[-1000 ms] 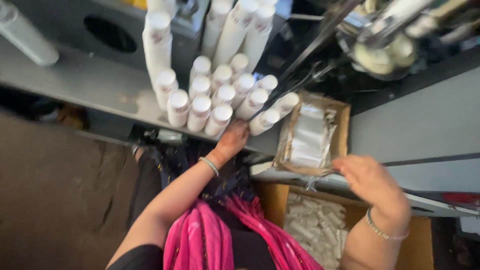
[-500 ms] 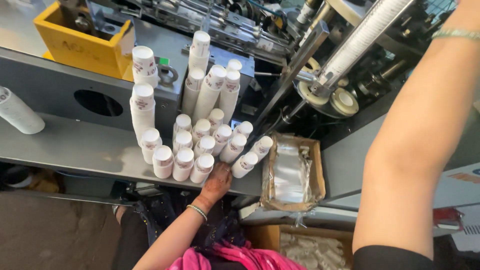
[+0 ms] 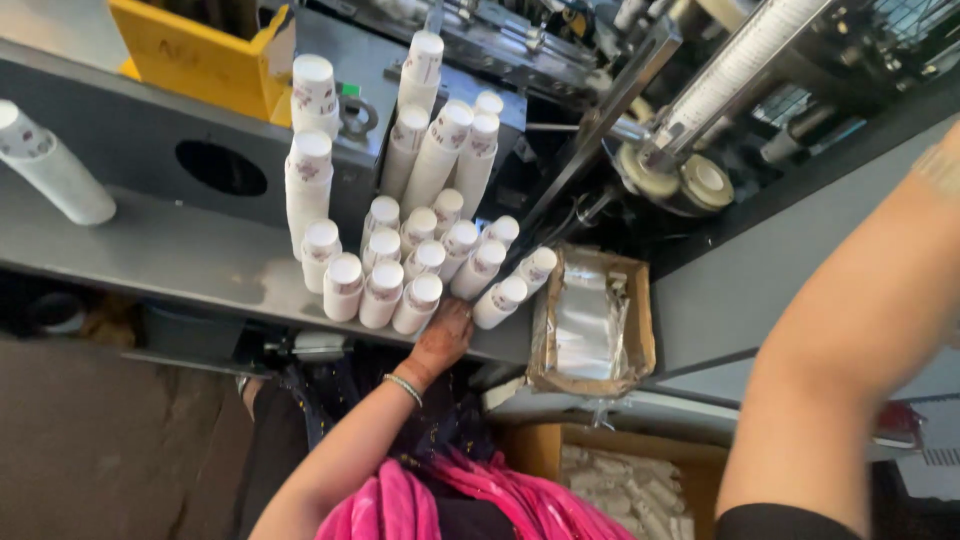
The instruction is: Collecting manufactured paper cups from the machine and stacking or packaging them into plastic sleeves.
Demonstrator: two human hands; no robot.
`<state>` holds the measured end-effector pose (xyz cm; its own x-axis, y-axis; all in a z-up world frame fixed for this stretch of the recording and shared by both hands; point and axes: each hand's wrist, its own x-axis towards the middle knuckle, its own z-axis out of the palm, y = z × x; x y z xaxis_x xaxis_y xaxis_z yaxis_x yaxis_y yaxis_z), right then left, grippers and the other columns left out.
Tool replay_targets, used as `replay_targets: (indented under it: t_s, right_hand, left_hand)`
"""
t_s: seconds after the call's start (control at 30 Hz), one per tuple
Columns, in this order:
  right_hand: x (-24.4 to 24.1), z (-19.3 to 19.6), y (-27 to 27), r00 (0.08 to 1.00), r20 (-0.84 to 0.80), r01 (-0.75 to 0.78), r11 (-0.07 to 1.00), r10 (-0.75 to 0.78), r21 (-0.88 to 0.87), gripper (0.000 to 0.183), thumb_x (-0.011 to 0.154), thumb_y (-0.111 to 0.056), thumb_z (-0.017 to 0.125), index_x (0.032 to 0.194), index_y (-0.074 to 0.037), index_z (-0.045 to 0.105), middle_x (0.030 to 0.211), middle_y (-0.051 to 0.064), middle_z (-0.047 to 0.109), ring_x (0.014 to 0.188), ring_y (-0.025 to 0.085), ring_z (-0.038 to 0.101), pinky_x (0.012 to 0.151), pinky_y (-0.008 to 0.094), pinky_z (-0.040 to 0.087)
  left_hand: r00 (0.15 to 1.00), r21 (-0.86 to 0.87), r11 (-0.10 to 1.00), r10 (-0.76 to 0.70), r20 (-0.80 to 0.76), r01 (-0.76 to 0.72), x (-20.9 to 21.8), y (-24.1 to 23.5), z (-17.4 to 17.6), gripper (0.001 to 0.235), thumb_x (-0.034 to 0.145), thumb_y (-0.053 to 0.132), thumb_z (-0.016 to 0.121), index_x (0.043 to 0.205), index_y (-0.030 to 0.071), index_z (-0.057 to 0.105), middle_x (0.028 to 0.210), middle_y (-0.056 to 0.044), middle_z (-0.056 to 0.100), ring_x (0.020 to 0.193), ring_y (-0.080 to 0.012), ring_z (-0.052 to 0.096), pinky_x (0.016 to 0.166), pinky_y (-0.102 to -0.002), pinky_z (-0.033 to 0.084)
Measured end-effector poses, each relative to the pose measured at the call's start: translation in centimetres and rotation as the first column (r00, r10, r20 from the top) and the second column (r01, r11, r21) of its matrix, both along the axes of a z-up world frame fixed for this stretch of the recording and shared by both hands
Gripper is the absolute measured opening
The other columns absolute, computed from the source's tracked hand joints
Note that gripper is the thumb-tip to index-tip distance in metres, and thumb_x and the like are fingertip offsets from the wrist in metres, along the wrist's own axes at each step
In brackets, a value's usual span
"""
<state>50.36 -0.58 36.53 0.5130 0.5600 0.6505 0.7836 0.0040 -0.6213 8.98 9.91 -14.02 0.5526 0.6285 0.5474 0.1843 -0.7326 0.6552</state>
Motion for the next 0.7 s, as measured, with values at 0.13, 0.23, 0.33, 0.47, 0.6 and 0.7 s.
replay_targets:
  t_s: [0.13,0.23,0.33,0.47,0.6,0.7]
  right_hand:
    - [-21.3,-5.2,-3.5,0.993,-0.110,0.042,0.999,-0.044,-0.029,0.054,0.089,-0.024,0.073,0.136,-0.005,0.053,0.123,0.004,0.068,0.118,0.014,0.067,0.099,0.029,0.057]
    - [-22.0,-16.2,-5.6,0.859,-0.260,-0.474,0.877,0.441,-0.080,0.044,0.094,-0.021,0.078,0.130,-0.003,0.062,0.116,0.009,0.073,0.106,0.020,0.071,0.091,0.034,0.061]
    - [-23.1,-29.7,-7.3,0.543,-0.516,-0.828,0.525,0.662,-0.197,0.046,0.090,-0.018,0.084,0.128,-0.001,0.065,0.113,0.012,0.074,0.099,0.022,0.072,0.085,0.038,0.062]
    - [-26.2,-36.9,-6.8,0.583,-0.717,-0.800,0.424,0.382,-0.425,0.057,0.080,-0.014,0.086,0.131,-0.003,0.062,0.112,0.009,0.073,0.101,0.018,0.069,0.087,0.033,0.058]
    - [-25.9,-31.4,-4.4,0.587,-0.802,-0.612,0.586,-0.113,-0.531,0.046,0.081,-0.007,0.078,0.125,-0.004,0.067,0.107,0.008,0.073,0.082,0.025,0.068,0.068,0.042,0.057]
    - [-24.5,-26.6,-3.5,0.882,-0.257,-0.471,0.763,0.395,-0.442,0.032,0.085,0.008,0.080,0.116,0.000,0.075,0.113,0.012,0.075,0.104,0.022,0.068,0.092,0.036,0.057]
  left_hand:
    - [0.995,-0.232,0.968,-0.096,0.002,0.094,-2.7,-1.6,5.1,0.018,0.090,0.007,0.057,0.105,0.001,0.066,0.103,-0.020,0.068,0.105,-0.0377,0.063,0.095,-0.045,0.051]
    - [0.978,-0.625,0.752,-0.175,0.117,0.209,-5.7,-2.8,9.4,0.025,0.097,0.016,0.051,0.111,0.001,0.067,0.098,-0.020,0.073,0.095,-0.0316,0.071,0.090,-0.042,0.057]
    - [0.809,-0.675,0.537,-0.026,0.587,0.507,-8.2,-2.9,10.6,0.038,0.095,0.026,0.059,0.119,-0.003,0.064,0.104,-0.018,0.073,0.099,-0.0280,0.072,0.094,-0.041,0.058]
    - [0.434,-0.443,0.624,0.178,0.883,0.644,-13.3,-3.2,16.4,0.064,0.108,0.054,0.047,0.124,-0.006,0.061,0.115,-0.020,0.076,0.111,-0.0286,0.072,0.101,-0.039,0.056]
    - [0.704,-0.595,0.761,0.272,0.656,0.260,-14.4,-2.3,10.9,0.054,0.104,0.046,0.054,0.122,-0.005,0.061,0.106,-0.017,0.077,0.101,-0.0256,0.075,0.096,-0.039,0.059]
    - [0.898,-0.609,0.771,0.384,0.215,-0.184,-14.1,-2.4,8.2,0.045,0.097,0.038,0.070,0.121,0.000,0.072,0.105,-0.014,0.078,0.097,-0.0223,0.073,0.089,-0.038,0.057]
